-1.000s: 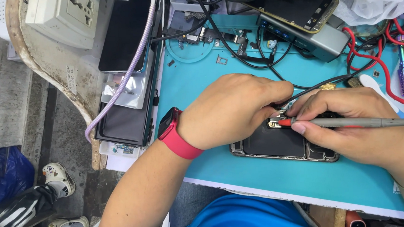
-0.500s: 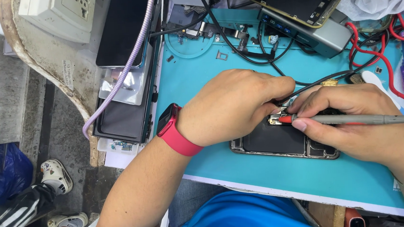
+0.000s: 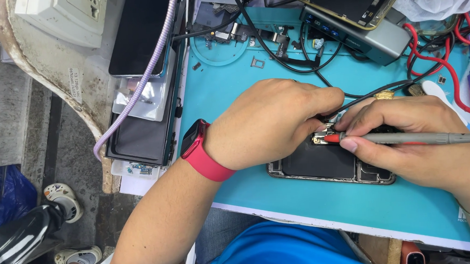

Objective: Using a soldering iron to repair or test components on a mobile phone motherboard.

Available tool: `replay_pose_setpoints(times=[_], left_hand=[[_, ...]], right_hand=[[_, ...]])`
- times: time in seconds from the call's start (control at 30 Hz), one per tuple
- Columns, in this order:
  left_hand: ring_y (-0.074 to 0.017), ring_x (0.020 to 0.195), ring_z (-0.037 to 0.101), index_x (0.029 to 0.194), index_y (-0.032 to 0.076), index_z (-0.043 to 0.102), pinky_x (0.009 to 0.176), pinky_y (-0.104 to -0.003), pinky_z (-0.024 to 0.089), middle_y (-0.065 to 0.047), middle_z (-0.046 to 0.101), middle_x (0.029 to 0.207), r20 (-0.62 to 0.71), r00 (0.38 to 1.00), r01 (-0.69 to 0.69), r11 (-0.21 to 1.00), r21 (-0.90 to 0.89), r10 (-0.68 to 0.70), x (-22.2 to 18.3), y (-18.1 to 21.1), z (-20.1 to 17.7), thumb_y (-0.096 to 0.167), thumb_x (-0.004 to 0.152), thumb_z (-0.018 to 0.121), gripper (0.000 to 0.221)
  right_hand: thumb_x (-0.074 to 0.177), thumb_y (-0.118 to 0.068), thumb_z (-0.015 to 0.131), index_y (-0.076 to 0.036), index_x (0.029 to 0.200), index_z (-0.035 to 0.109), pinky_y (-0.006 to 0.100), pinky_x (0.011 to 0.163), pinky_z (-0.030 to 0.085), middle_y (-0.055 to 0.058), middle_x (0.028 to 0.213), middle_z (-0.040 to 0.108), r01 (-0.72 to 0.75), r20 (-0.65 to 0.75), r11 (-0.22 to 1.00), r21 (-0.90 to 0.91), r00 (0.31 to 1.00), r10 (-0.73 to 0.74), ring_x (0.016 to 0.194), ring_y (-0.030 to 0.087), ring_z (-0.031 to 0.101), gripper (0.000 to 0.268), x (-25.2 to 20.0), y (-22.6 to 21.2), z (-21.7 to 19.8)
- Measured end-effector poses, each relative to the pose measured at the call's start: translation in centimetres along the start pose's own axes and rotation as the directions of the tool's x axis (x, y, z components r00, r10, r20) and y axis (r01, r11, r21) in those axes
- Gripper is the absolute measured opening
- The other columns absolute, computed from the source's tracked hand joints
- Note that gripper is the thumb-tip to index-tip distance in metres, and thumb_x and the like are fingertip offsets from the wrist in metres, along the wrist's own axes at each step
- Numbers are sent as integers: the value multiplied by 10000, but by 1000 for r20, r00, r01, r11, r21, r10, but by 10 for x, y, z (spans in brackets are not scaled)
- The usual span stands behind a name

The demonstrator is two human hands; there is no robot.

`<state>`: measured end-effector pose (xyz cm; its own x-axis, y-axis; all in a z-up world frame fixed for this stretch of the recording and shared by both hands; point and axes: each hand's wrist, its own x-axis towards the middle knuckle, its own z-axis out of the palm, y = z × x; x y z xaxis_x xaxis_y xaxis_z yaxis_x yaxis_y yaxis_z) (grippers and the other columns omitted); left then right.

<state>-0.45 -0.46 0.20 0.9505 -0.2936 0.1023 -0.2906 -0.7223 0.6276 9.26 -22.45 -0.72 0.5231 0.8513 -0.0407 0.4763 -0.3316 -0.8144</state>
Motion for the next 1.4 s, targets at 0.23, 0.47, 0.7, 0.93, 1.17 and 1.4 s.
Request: replay_pose_setpoints(times=[0.23,0.47,0.7,0.93,1.17,1.4], left_hand=[[-348,632,552,907,114,481,513,-466,345,-57,589,683,-8,1000,-18,1000,-11,18,-1,0,0,72,874,626,155],[-354,635,555,909,114,483,514,-470,348,-61,596,688,-5,1000,-16,1000,-14,16,-1,0,-1,79,877,624,150],[-361,637,556,916,114,482,516,-473,348,-63,602,694,3,1000,-10,1000,-11,10,-1,0,-1,85,881,633,157],[-369,641,560,919,113,483,515,-478,350,-67,604,696,-5,1000,-16,1000,-7,16,-1,0,0,81,876,633,160],[-379,643,558,921,113,487,515,-486,353,-71,607,695,-3,1000,-14,1000,-2,14,-1,1,-1,81,870,616,142],[-380,664,573,933,113,489,518,-487,357,-70,619,714,3,1000,-13,1000,-2,13,-1,1,-1,82,875,638,163]], right_hand=[[787,-151,799,-122,766,765,249,854,611,34,936,833,19,7,1000,-6,1000,-19,929,132,806,49,0,2,0],[790,-142,796,-109,772,763,251,858,616,48,938,827,35,5,999,1,999,-35,930,140,806,50,0,2,0],[795,-160,790,-122,774,765,251,864,616,40,935,830,33,24,999,-6,999,-33,937,136,806,50,0,3,-1],[794,-170,796,-119,767,766,260,855,601,35,948,829,-9,19,1000,-17,1000,10,942,136,797,65,-1,4,-1],[799,-168,790,-109,773,762,267,836,610,48,940,823,12,22,1000,-7,1000,-11,934,155,800,71,0,4,-1],[794,-184,790,-117,778,775,272,825,620,45,947,830,-3,38,1000,-12,999,4,941,152,801,71,0,4,-1]])
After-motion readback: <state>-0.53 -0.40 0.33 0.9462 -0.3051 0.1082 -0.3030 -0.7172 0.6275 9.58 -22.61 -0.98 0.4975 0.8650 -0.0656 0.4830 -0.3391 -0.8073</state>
